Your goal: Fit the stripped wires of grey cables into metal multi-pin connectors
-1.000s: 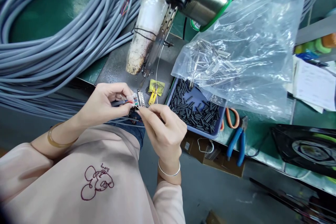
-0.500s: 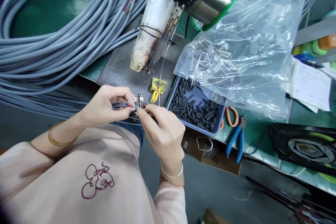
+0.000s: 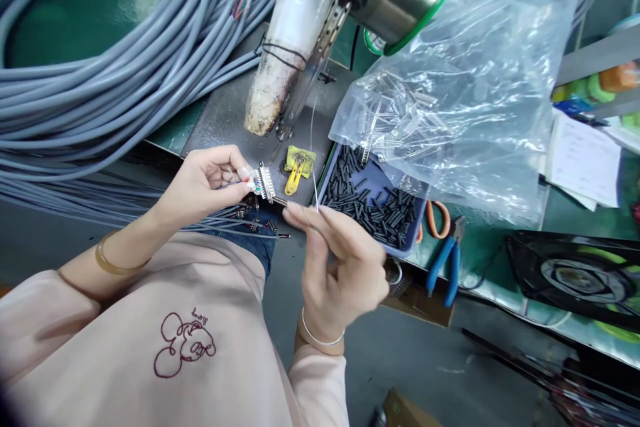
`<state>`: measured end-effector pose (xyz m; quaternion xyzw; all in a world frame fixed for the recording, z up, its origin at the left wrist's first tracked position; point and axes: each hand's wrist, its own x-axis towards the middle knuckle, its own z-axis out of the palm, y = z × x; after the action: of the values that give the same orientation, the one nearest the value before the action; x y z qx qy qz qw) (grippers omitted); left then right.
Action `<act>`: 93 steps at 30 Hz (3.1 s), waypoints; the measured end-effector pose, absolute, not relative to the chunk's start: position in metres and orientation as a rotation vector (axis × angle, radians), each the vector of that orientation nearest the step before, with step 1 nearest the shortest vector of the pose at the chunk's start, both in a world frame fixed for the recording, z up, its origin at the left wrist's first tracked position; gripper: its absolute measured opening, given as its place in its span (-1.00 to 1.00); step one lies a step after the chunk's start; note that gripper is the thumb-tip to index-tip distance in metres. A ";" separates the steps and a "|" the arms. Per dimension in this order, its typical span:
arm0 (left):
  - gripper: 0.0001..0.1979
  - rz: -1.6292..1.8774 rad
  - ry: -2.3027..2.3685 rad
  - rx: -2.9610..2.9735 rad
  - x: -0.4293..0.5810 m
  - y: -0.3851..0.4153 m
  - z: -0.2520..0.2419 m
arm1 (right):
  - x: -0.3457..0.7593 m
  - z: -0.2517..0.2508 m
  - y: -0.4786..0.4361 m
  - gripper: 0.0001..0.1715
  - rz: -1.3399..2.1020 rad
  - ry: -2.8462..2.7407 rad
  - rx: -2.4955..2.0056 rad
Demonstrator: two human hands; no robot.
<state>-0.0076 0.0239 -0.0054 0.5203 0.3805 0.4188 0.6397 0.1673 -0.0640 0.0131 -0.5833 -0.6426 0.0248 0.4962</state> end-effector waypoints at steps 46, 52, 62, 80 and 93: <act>-0.83 1.157 0.965 1.152 0.015 0.029 0.005 | 0.155 -0.001 -0.026 -0.84 0.027 -1.698 -1.416; -0.85 1.118 0.971 1.153 0.013 0.022 0.001 | 0.154 -0.001 -0.032 -0.83 -0.069 -1.713 -1.408; -0.87 1.022 0.900 1.173 0.001 0.008 -0.003 | 0.150 -0.007 -0.045 -0.83 -0.082 -1.631 -1.437; -0.96 0.929 0.849 1.076 -0.008 -0.005 -0.001 | 0.148 -0.008 -0.053 -0.90 0.238 -1.425 -1.496; -0.91 0.853 0.866 0.977 0.001 0.001 0.005 | 0.157 -0.002 -0.064 -0.78 0.010 -1.483 -1.520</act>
<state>0.0010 0.0006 0.0051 0.4405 0.3905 0.3844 0.7111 0.1568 -0.0641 -0.0023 -0.6252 -0.6097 0.0039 0.4872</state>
